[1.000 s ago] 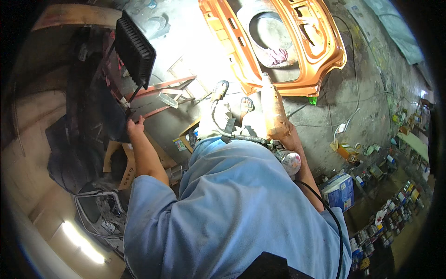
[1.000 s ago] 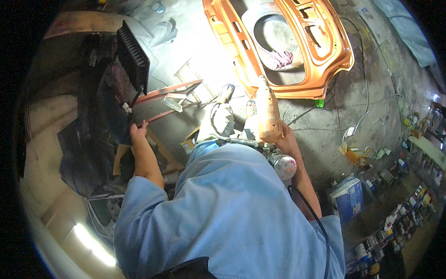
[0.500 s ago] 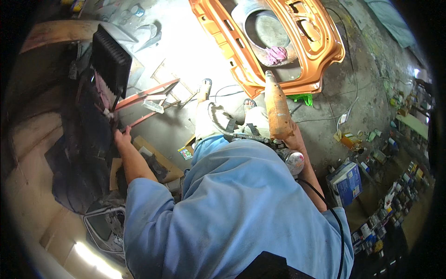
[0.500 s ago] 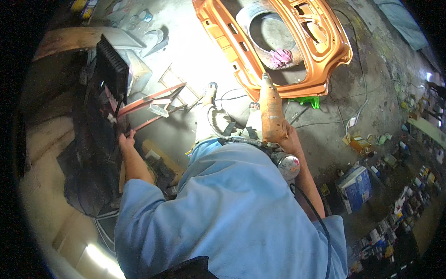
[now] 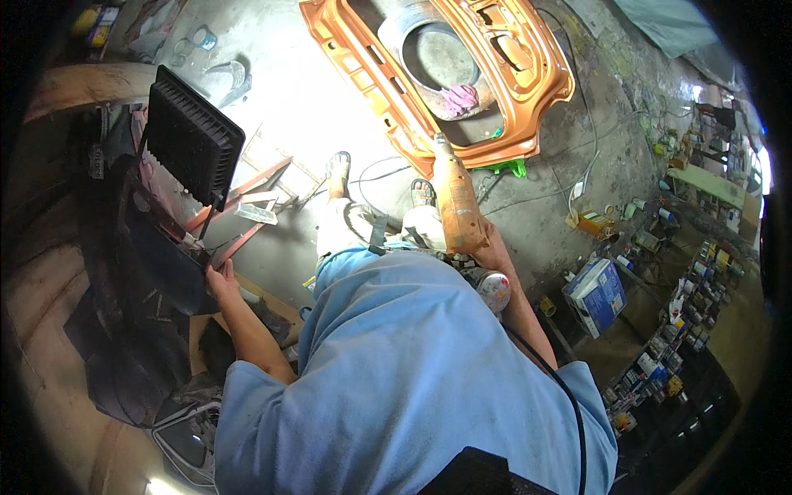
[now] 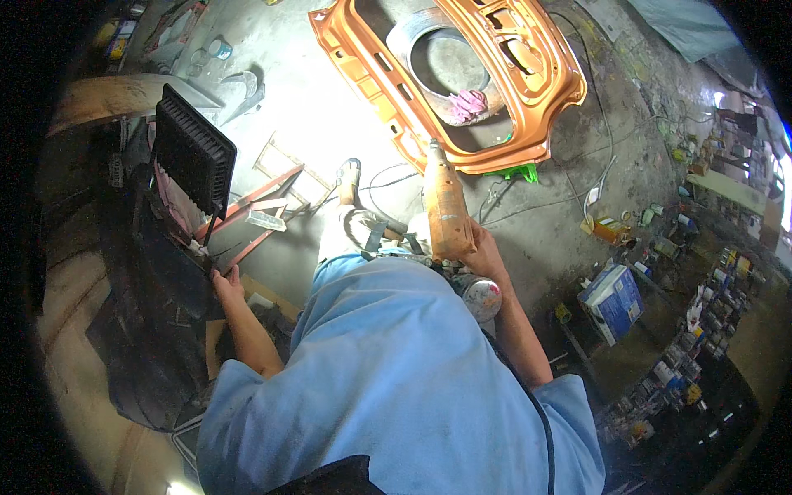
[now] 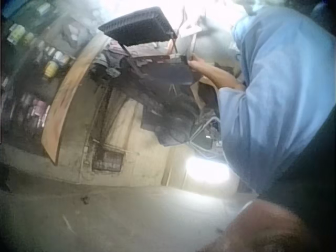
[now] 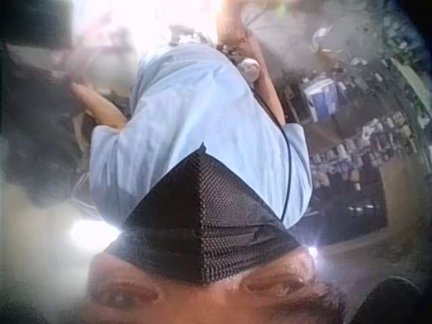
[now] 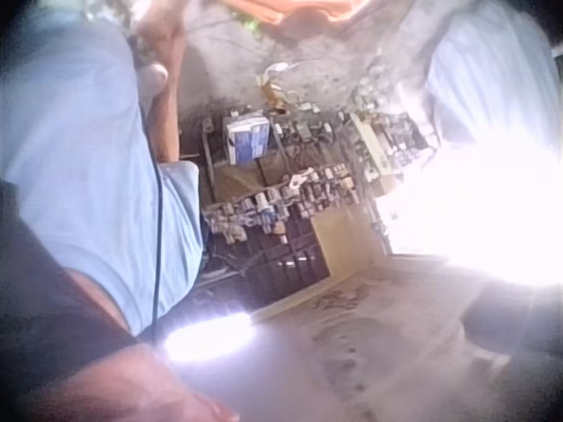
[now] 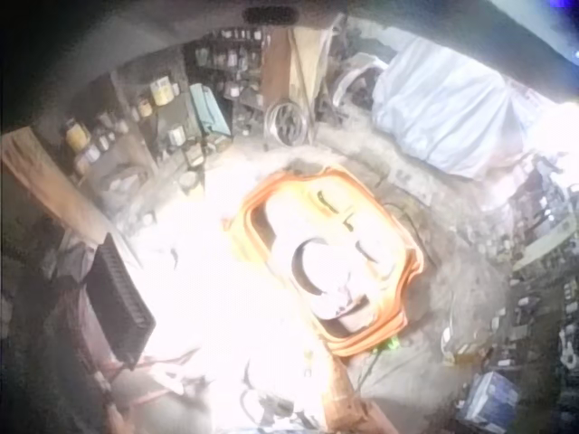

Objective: The person uses a spray gun to apply paint to a large orange car part while simultaneously using a heat gun to warm the surface. The person moves around the part to cover different areas and occasionally wipes the surface with a cloth.

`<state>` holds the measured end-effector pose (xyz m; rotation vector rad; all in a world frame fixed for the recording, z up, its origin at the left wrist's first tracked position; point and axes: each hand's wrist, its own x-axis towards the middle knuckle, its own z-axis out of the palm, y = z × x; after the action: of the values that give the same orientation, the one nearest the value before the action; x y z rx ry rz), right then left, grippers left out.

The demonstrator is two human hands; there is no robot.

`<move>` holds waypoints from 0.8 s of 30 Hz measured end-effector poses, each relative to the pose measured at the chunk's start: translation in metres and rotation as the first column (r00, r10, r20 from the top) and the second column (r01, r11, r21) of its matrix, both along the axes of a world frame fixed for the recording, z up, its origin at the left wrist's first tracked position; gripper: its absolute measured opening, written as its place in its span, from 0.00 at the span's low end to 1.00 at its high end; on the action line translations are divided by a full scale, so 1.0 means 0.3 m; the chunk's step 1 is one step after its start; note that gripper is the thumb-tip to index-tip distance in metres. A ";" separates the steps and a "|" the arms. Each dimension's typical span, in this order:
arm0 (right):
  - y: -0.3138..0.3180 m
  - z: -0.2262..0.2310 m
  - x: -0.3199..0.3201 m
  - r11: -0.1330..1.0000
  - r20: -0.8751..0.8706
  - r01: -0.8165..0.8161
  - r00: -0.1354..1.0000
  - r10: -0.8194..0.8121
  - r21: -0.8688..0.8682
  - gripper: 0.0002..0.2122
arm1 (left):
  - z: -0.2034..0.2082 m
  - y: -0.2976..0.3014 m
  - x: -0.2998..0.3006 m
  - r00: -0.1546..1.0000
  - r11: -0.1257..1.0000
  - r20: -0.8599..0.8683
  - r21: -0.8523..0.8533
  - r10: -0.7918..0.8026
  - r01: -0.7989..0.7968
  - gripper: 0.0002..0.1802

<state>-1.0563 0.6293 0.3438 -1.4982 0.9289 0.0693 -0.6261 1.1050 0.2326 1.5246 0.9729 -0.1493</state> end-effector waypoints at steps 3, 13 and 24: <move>-0.040 -0.021 -0.050 0.999 -0.040 -0.006 0.999 0.008 0.039 0.26 | -0.072 -0.004 -0.036 1.000 1.000 -0.010 0.017 0.020 -0.020 0.26; -0.118 -0.064 -0.258 0.970 0.032 0.060 0.997 -0.070 0.234 0.28 | -0.097 -0.143 -1.037 0.418 0.693 -0.636 -0.268 -0.649 0.669 0.26; -0.108 -0.043 -0.218 0.969 -0.034 0.077 0.997 -0.070 0.236 0.30 | 0.405 -0.917 -0.785 -0.358 -0.361 0.170 0.019 -0.918 0.933 0.15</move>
<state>-1.1216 0.5969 0.3310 -1.2433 0.9607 0.1411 -0.8616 0.8300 0.3542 1.7618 -0.8900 -1.3747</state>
